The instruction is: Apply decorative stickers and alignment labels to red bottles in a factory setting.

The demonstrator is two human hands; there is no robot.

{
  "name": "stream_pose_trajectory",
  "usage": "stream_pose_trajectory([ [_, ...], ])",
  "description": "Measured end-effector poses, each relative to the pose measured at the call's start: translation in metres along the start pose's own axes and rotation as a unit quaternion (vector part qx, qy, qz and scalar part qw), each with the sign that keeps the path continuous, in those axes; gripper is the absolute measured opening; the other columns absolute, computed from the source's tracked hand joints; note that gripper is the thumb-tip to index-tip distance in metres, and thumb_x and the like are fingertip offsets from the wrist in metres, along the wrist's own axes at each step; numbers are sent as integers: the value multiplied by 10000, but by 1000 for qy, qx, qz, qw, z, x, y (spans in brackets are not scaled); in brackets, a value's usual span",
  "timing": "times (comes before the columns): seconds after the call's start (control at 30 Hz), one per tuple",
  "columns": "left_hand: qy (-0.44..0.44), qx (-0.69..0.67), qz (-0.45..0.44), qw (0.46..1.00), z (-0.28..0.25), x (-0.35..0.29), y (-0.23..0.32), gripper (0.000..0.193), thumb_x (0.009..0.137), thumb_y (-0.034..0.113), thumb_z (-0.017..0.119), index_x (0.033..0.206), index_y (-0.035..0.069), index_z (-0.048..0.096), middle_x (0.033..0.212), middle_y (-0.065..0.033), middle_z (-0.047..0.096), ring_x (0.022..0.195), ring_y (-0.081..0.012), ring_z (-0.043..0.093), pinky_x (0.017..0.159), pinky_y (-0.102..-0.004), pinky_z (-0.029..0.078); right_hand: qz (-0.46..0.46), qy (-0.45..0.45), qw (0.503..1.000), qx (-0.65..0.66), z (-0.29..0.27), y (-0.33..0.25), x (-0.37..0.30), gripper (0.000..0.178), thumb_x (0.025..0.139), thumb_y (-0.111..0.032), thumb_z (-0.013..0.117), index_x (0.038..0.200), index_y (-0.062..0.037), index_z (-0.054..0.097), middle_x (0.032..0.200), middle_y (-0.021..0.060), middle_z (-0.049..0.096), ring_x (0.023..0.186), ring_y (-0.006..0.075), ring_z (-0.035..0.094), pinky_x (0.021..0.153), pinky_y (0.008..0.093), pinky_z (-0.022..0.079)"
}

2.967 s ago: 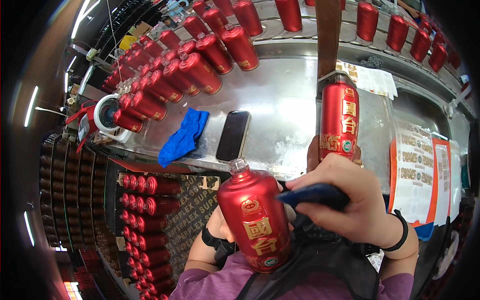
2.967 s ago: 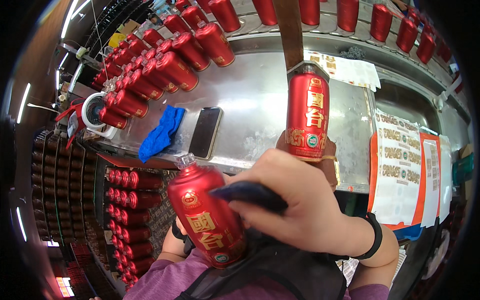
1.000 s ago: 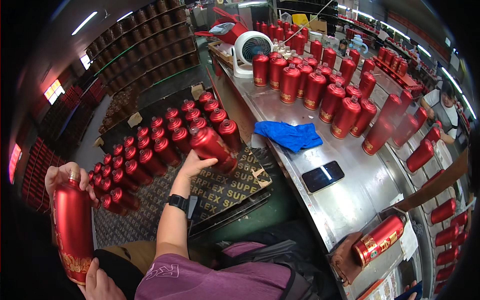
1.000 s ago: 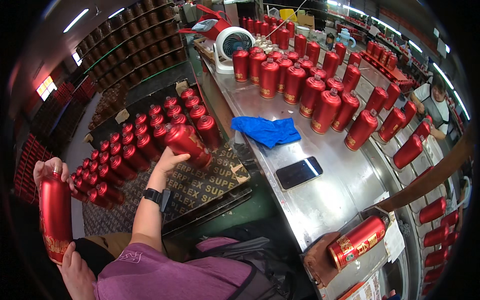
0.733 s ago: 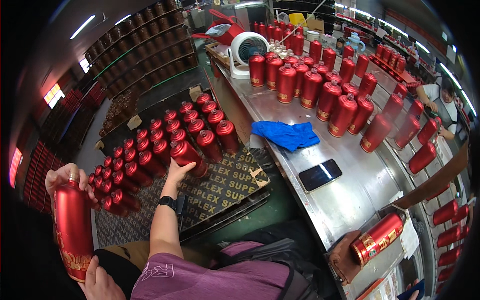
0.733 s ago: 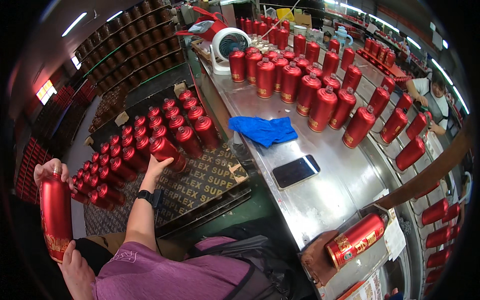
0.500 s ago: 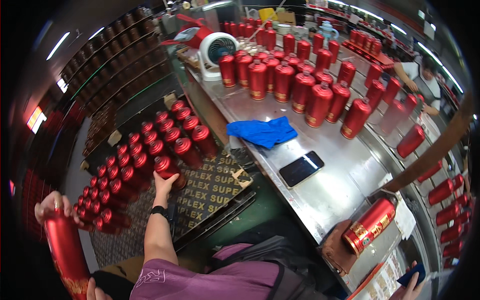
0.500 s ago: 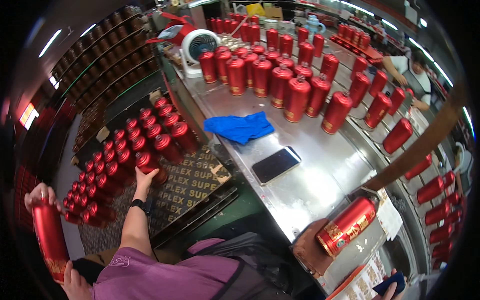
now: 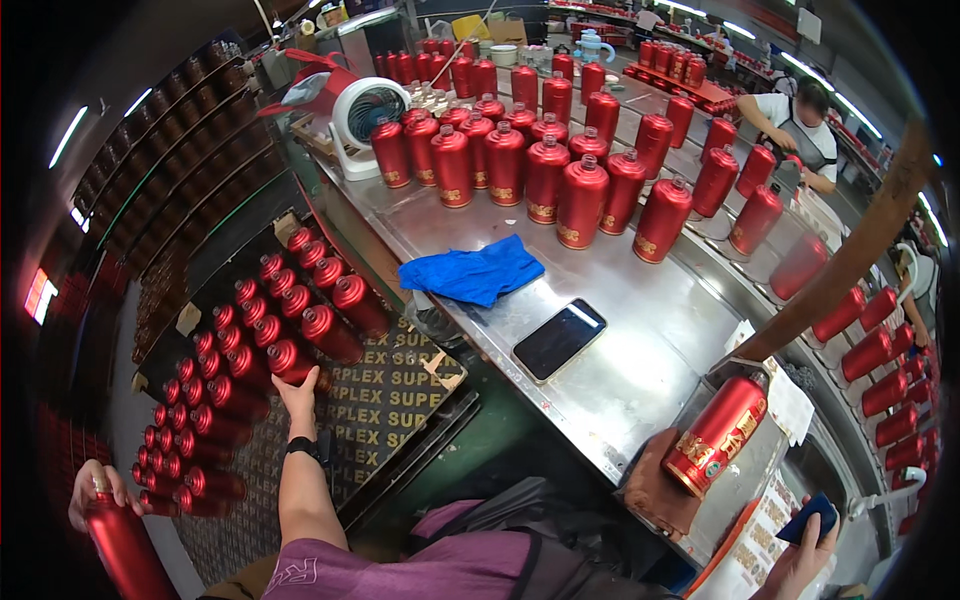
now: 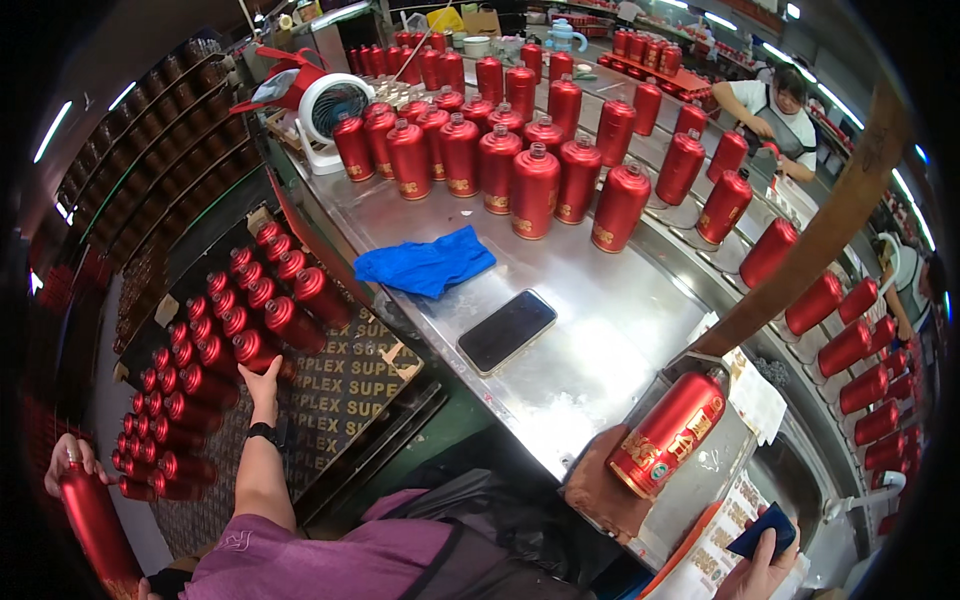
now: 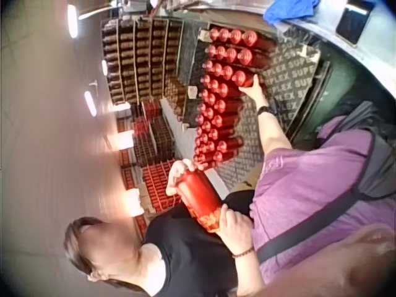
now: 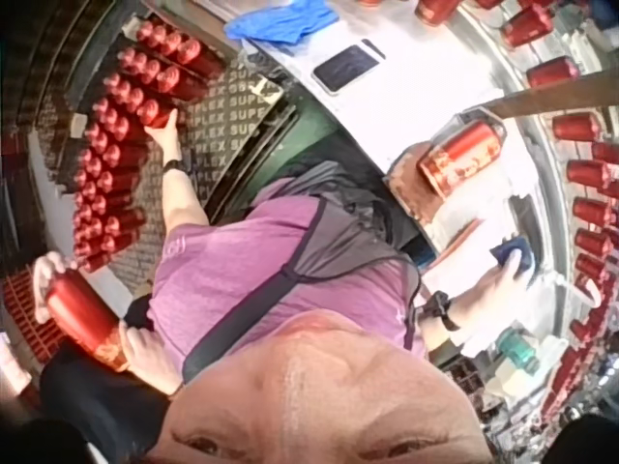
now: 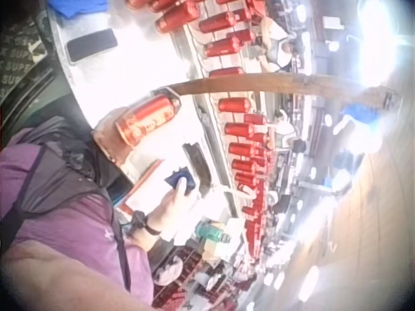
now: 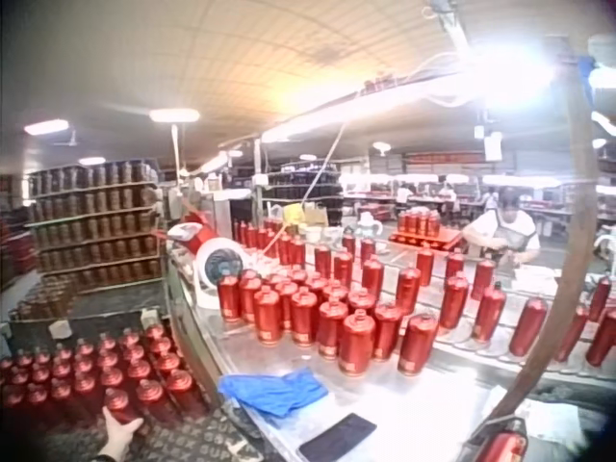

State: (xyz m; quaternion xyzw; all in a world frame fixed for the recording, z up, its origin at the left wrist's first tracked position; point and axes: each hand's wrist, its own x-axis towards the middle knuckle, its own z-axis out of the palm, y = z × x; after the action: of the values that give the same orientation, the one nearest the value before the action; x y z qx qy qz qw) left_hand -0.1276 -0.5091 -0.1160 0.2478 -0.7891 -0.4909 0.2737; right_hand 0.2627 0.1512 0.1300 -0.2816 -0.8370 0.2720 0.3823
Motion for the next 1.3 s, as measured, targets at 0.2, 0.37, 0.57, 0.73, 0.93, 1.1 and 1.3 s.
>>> stream_pose_trajectory([
  [0.2, 36, 24, 59, 997, -1, 2, 0, 1026, 714, 282, 884, 1482, -25, 276, 1426, -230, 425, 1322, -307, 420, 1104, -423, 346, 192, -2, 939, 286, 12, 14, -1, 340, 972, -95, 564, 1279, 43, 511, 1114, 157, 649, 1010, 203, 645, 882, 309, 522],
  [0.37, 238, 206, 166, 935, -10, 6, 48, 805, 831, 406, 778, 1380, -71, 432, 1365, -295, 474, 1247, -428, 470, 1072, -482, 376, 169, 52, 946, 271, 15, 13, -5, 431, 902, -24, 573, 1323, 27, 492, 1100, 132, 613, 989, 200, 647, 857, 320, 548],
  [0.57, 36, 77, 480, 873, 45, -75, 191, 437, 961, 134, 624, 1350, -19, 499, 1361, -205, 510, 1229, -334, 520, 1046, -402, 431, 225, -38, 902, 366, 18, -1, 3, 364, 1001, -74, 483, 1362, -33, 496, 952, 69, 627, 764, 130, 636, 675, 255, 536],
  [0.73, -354, -32, 607, 711, 97, -218, 269, 350, 866, 53, 644, 1211, 2, 618, 1202, -179, 621, 1126, -333, 581, 981, -411, 455, 246, -113, 907, 323, 32, 1, 7, 236, 1047, -193, 471, 1106, -39, 639, 880, -11, 613, 797, 41, 558, 731, 204, 463],
  [0.93, -551, -140, 610, 552, 127, -320, 297, 310, 753, 37, 723, 1063, 21, 699, 1091, -148, 677, 1004, -352, 624, 877, -425, 504, 264, -258, 883, 288, 52, 5, -4, 322, 1018, -252, 544, 841, -14, 669, 719, -31, 606, 665, 31, 522, 609, 206, 420],
  [1.1, -564, -168, 619, 520, 136, -348, 295, 330, 723, 49, 766, 1049, 28, 720, 1062, -128, 685, 975, -321, 646, 831, -394, 544, 250, -263, 901, 237, 77, 1, -13, 163, 905, -130, 698, 1009, -8, 671, 760, -34, 624, 686, 34, 540, 620, 207, 423],
  [1.3, -596, -188, 600, 499, 141, -363, 286, 413, 746, 30, 752, 1150, 5, 673, 1160, -165, 655, 1073, -351, 644, 881, -401, 553, 172, -217, 951, 137, 99, 3, -18, 448, 779, -178, 830, 1135, -41, 594, 1005, 10, 622, 918, 58, 578, 698, 208, 444],
])
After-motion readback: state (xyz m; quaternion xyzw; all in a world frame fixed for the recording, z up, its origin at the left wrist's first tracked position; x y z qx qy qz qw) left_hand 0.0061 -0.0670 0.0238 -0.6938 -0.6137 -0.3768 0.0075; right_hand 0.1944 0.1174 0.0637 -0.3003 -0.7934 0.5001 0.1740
